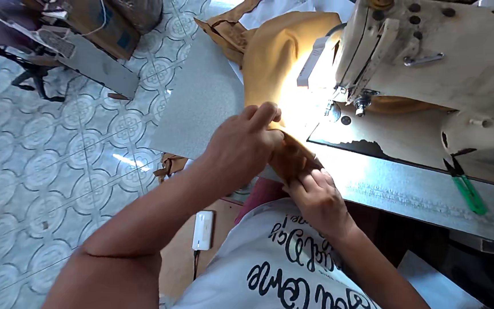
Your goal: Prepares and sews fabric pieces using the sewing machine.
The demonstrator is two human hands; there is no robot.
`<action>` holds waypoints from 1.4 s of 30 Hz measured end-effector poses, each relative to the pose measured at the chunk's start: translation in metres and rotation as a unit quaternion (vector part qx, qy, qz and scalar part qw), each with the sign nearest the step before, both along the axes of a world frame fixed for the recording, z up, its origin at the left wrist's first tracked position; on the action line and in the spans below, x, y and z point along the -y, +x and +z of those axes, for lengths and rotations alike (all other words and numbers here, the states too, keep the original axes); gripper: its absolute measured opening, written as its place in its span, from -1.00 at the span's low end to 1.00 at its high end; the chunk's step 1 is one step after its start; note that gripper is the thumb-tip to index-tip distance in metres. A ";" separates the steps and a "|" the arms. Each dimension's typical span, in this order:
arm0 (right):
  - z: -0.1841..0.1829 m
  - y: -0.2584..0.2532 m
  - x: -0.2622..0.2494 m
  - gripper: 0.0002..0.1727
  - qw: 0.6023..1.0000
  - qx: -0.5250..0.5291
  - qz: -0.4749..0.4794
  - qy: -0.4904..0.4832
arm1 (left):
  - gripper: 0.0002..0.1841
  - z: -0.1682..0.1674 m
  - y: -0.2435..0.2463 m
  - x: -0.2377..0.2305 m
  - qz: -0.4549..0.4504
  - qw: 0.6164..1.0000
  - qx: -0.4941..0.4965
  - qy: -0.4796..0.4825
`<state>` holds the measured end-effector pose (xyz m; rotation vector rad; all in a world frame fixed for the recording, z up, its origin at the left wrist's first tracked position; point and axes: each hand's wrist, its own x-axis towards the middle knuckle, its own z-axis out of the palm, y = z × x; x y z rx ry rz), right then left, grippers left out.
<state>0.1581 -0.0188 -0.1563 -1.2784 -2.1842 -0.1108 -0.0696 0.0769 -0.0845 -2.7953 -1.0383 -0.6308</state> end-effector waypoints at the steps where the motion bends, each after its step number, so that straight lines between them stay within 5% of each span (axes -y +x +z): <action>1: 0.003 0.007 0.004 -0.69 0.999 -0.021 0.027 0.015 | -0.85 0.025 0.012 -0.001 -0.002 0.997 -0.061 -0.042; 2: 0.007 0.014 0.009 -0.67 0.998 -0.041 0.040 0.028 | -0.84 0.054 0.027 0.000 0.002 0.984 -0.138 -0.117; 4: 0.009 0.031 0.016 -0.63 0.993 -0.109 0.041 0.030 | -0.72 0.062 0.026 -0.015 -0.065 0.983 -0.157 -0.070; 10: 0.007 0.058 0.022 -0.50 0.952 -0.299 -0.029 -0.063 | -0.45 0.032 0.012 -0.051 -0.210 0.967 0.042 -0.136; 15: 0.000 0.057 0.021 -0.69 0.893 -0.431 -0.040 -0.123 | -0.57 -0.001 0.031 -0.047 -0.226 0.915 0.208 -0.261; 20: -0.004 0.052 0.022 -0.76 0.883 -0.454 -0.035 -0.117 | -0.71 -0.010 0.043 -0.037 -0.170 0.883 0.278 -0.338; 24: -0.008 0.046 0.024 -0.79 0.876 -0.459 -0.050 -0.142 | -0.57 -0.004 0.050 -0.031 -0.165 0.840 0.317 -0.409; 27: -0.004 0.046 0.030 -0.80 0.881 -0.443 -0.077 -0.148 | -0.58 0.005 0.056 -0.024 -0.172 0.844 0.304 -0.407; 32: 0.042 0.046 0.021 -0.42 0.911 -0.395 -0.045 -0.113 | -0.61 0.022 0.078 -0.006 -0.186 0.874 0.235 -0.383; 38: 0.081 0.048 0.015 -0.62 0.878 -0.431 -0.053 -0.200 | -0.59 0.025 0.100 0.012 -0.230 0.906 0.225 -0.277; 42: 0.082 0.058 0.035 -0.80 0.898 -0.399 -0.011 -0.185 | -0.57 0.021 0.104 0.009 -0.293 0.866 0.239 -0.326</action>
